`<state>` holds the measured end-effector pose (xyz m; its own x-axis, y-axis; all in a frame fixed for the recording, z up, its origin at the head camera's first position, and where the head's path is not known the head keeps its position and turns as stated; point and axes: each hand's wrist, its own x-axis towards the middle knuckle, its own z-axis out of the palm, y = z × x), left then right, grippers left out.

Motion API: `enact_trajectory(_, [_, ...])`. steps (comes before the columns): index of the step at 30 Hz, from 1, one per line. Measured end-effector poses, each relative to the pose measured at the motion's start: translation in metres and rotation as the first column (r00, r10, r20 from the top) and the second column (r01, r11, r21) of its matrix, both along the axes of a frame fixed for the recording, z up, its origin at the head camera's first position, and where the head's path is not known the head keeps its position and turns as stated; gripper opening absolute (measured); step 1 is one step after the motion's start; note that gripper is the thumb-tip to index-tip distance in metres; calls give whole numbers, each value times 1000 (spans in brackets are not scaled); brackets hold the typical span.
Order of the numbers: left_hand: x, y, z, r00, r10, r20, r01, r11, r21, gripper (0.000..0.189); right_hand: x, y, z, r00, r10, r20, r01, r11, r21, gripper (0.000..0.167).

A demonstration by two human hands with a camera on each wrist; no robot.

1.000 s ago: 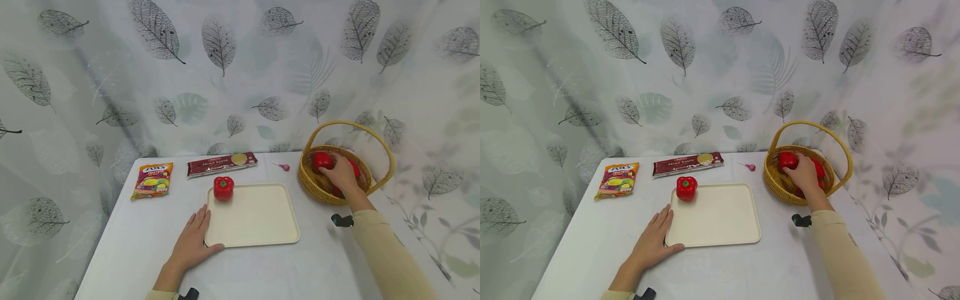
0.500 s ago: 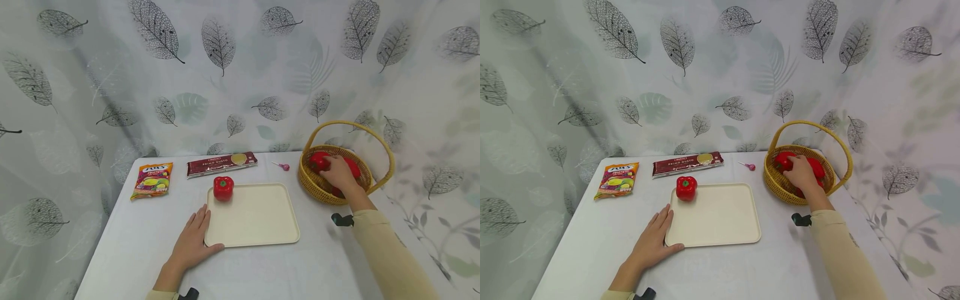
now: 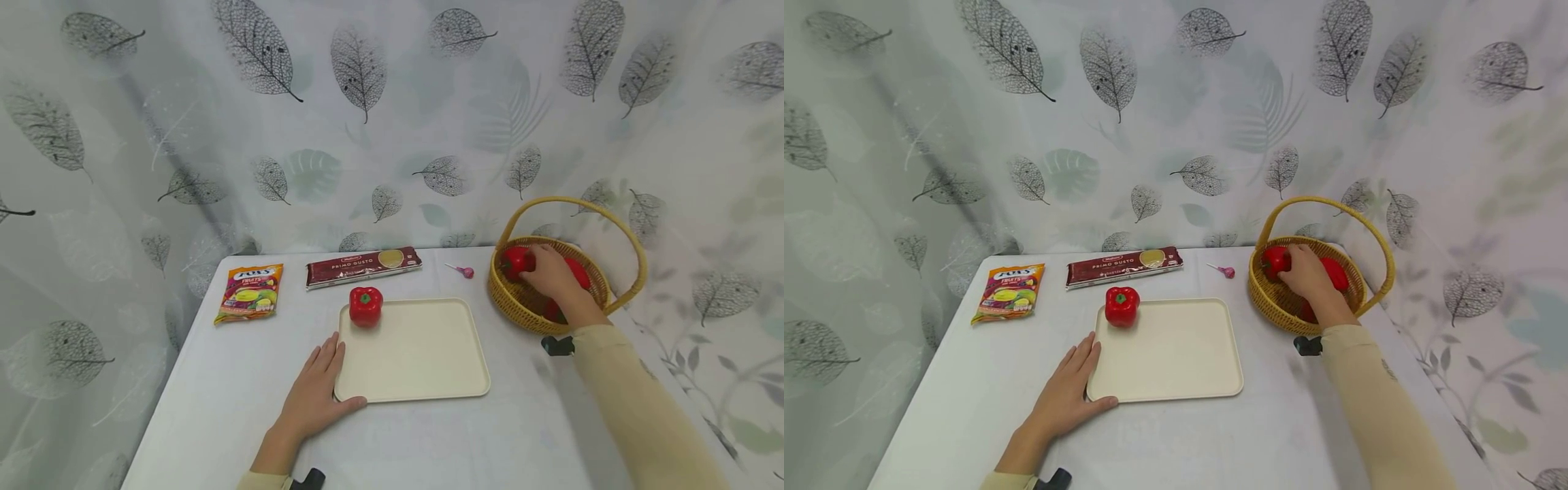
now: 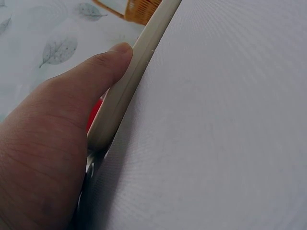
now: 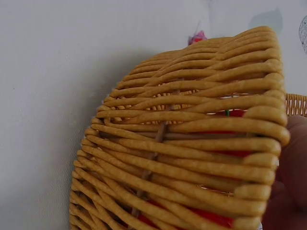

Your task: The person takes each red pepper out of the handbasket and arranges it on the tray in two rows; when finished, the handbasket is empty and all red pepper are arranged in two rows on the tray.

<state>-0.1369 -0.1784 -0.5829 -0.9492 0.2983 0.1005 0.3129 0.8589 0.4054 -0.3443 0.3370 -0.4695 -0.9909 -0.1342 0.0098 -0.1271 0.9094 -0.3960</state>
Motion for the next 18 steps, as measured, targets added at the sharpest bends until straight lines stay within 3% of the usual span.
enact_trajectory(8, [0, 0, 3, 1000, 1, 19, 0, 1000, -9, 125, -3, -1, -3, 1000, 3, 20, -3, 1000, -28, 69])
enact_trajectory(18, [0, 0, 2, 1000, 4, 16, -4, 1000, -16, 124, -2, -7, -12, 998, 20, 55, -19, 1000, -11, 88])
